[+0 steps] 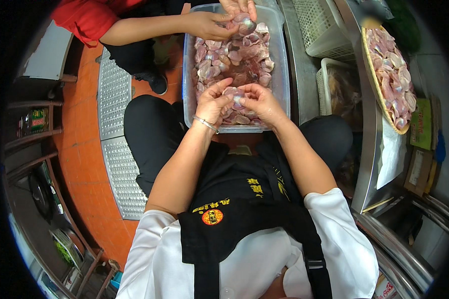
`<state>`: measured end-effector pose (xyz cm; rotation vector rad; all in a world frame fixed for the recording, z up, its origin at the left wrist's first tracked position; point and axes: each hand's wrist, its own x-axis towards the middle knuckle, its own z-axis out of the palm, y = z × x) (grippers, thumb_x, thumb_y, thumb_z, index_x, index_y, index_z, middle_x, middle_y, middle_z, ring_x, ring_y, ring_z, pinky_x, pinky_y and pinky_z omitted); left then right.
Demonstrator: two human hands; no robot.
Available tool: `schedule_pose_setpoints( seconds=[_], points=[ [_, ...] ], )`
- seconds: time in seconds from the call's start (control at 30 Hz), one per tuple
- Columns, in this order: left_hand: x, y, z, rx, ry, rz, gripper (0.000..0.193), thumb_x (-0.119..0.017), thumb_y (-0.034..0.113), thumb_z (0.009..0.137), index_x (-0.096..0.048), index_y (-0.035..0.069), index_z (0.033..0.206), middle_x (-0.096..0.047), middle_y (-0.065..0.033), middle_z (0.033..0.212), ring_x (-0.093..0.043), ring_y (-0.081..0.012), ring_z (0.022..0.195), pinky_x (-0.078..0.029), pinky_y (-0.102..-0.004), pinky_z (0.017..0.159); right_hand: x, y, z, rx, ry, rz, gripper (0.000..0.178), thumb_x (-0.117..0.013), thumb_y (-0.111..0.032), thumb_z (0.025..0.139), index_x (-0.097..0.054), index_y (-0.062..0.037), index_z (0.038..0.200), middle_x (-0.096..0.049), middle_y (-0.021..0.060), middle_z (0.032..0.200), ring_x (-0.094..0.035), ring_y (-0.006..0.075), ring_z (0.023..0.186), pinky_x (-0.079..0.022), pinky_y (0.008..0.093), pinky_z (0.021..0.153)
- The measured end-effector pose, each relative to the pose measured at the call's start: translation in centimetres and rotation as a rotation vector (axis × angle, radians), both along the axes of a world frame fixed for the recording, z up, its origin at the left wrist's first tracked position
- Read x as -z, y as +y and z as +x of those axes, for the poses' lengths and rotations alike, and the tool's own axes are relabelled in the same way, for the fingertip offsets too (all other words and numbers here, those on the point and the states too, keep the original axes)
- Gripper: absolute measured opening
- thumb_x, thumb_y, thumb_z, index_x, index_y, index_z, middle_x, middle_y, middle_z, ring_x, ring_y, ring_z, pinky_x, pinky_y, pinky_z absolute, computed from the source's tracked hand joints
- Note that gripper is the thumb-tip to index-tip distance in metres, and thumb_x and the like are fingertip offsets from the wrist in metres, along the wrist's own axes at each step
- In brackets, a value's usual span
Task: The person sits on the floor and uses both hands to separate raw chicken pieces from a large plastic container. They repeatedly pick up pieces, pull them apart, and place them back into the container. Another person in a red shirt works alongside them in the same manner.
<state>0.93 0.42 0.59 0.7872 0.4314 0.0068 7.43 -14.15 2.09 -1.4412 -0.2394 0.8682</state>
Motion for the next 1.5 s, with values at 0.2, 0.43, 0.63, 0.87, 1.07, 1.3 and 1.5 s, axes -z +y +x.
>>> schedule_pose_setpoints(
  seconds=[0.2, 0.43, 0.63, 0.87, 1.07, 1.3, 1.5],
  points=[
    [-2.4, -0.3, -0.2, 0.028, 0.024, -0.156, 0.026, -0.048, 0.003, 0.084, -0.051, 0.0, 0.109, -0.06, -0.0072, 0.086, -0.059, -0.0124, 0.068, -0.046, -0.0191, 0.053, -1.2, -0.3, 0.6, 0.055, -0.03, 0.081, 0.026, -0.058, 0.002, 0.074, -0.054, -0.0002, 0.099, -0.057, 0.0024, 0.088, -0.052, 0.0074, 0.076, -0.045, 0.0205, 0.067],
    [-0.2, 0.5, -0.2, 0.02, -0.053, -0.122, 0.023, -0.05, 0.01, 0.085, -0.052, -0.002, 0.104, -0.06, -0.0105, 0.091, -0.06, -0.0152, 0.076, -0.051, -0.0245, 0.062, -1.5, -0.1, 0.7, 0.018, -0.002, 0.096, 0.018, -0.056, 0.0, 0.077, -0.055, 0.0, 0.096, -0.058, 0.0026, 0.085, -0.053, 0.0074, 0.073, -0.045, 0.0203, 0.064],
    [-1.4, -0.5, -0.2, 0.008, -0.064, 0.006, 0.018, -0.052, 0.004, 0.083, -0.055, -0.001, 0.1, -0.06, -0.006, 0.084, -0.058, -0.0113, 0.078, -0.047, -0.0214, 0.065, -1.5, -0.2, 0.7, 0.011, -0.062, 0.062, 0.012, -0.055, -0.002, 0.079, -0.053, -0.0002, 0.09, -0.056, 0.0013, 0.077, -0.054, 0.0077, 0.068, -0.045, 0.0206, 0.058],
    [0.2, -0.8, 0.0, -0.175, -0.111, 0.261, 0.011, -0.055, 0.005, 0.081, -0.059, 0.001, 0.091, -0.059, -0.001, 0.081, -0.052, -0.0054, 0.07, -0.042, -0.0177, 0.063, -0.8, 0.5, 0.6, 0.046, -0.371, 0.072, 0.014, -0.053, -0.004, 0.08, -0.054, -0.003, 0.095, -0.054, 0.001, 0.091, -0.051, 0.0073, 0.077, -0.041, 0.0186, 0.068],
    [-0.2, -0.8, -0.1, -0.137, -0.093, 0.267, 0.015, -0.057, 0.006, 0.08, -0.058, 0.002, 0.094, -0.059, -0.0008, 0.082, -0.051, -0.0053, 0.069, -0.042, -0.0175, 0.06, -3.1, 1.2, -0.6, 0.042, -0.787, -0.054, 0.016, -0.064, -0.003, 0.067, -0.06, -0.0016, 0.082, -0.057, 0.0069, 0.087, -0.057, 0.0165, 0.078, -0.048, 0.0255, 0.064],
    [-0.9, -1.3, -0.3, -0.017, -0.185, 0.212, 0.045, -0.059, -0.009, 0.069, -0.048, 0.002, 0.112, -0.057, -0.0063, 0.092, -0.055, -0.0101, 0.079, -0.047, -0.021, 0.066, -1.9, 1.1, -0.2, 0.207, -0.827, -0.104, 0.01, -0.062, -0.003, 0.068, -0.057, 0.0005, 0.076, -0.058, 0.01, 0.073, -0.059, 0.0198, 0.069, -0.046, 0.0292, 0.061],
    [-0.8, -1.0, -0.2, 0.018, -0.083, 0.153, 0.045, -0.056, -0.01, 0.068, -0.049, 0.001, 0.111, -0.057, -0.0061, 0.092, -0.056, -0.0102, 0.078, -0.046, -0.0207, 0.067, -1.5, 1.4, -0.1, 0.164, -0.906, -0.234, 0.009, -0.059, -0.006, 0.072, -0.055, 0.0009, 0.073, -0.057, 0.0121, 0.072, -0.057, 0.023, 0.065, -0.044, 0.0313, 0.059]
  ],
)
